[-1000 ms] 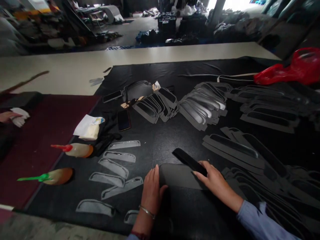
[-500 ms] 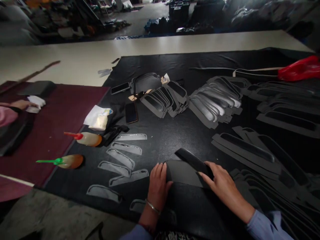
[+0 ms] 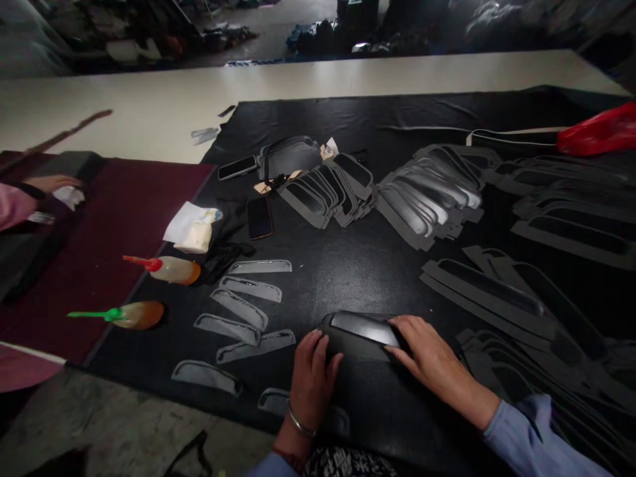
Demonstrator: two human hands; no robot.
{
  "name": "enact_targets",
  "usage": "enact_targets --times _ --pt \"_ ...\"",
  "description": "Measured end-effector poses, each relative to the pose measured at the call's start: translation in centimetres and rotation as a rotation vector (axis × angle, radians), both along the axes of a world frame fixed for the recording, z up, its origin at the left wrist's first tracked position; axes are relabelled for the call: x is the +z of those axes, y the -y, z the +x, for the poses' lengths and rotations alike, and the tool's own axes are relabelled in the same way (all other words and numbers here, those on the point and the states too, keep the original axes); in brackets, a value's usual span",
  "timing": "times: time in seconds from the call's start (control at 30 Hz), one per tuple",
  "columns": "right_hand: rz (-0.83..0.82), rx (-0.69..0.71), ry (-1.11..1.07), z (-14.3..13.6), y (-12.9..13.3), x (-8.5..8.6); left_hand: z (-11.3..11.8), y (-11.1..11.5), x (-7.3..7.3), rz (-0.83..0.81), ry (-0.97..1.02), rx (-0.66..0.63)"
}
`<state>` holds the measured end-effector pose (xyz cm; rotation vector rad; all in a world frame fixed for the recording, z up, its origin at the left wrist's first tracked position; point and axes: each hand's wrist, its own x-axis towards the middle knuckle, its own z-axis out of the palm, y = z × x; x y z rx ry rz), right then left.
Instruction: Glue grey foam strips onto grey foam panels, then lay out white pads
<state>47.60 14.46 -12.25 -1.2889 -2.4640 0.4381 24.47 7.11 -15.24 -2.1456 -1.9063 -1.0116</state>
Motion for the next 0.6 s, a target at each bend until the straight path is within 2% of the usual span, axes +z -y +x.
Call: enact_targets --times 0.1,0.2,0.33,0.6 --pt "0.003 0.053 0.041 -0.5 -0.2 0.2 0.4 -0.6 0.5 0.053 -0.025 -0.058" --pt "0.004 0.074 0.080 -0.8 -0.5 0.2 0.6 -1.4 0.6 0.000 -0.104 -0.095" --pt "0.006 0.080 0.114 -0.8 -0.7 -0.1 0.7 -2.0 0.3 -0.054 -0.158 -0.100" --pt "0.006 0.094 0.132 -1.1 -0.9 -0.1 0.8 -2.0 -0.4 -0.053 -0.181 -0.080"
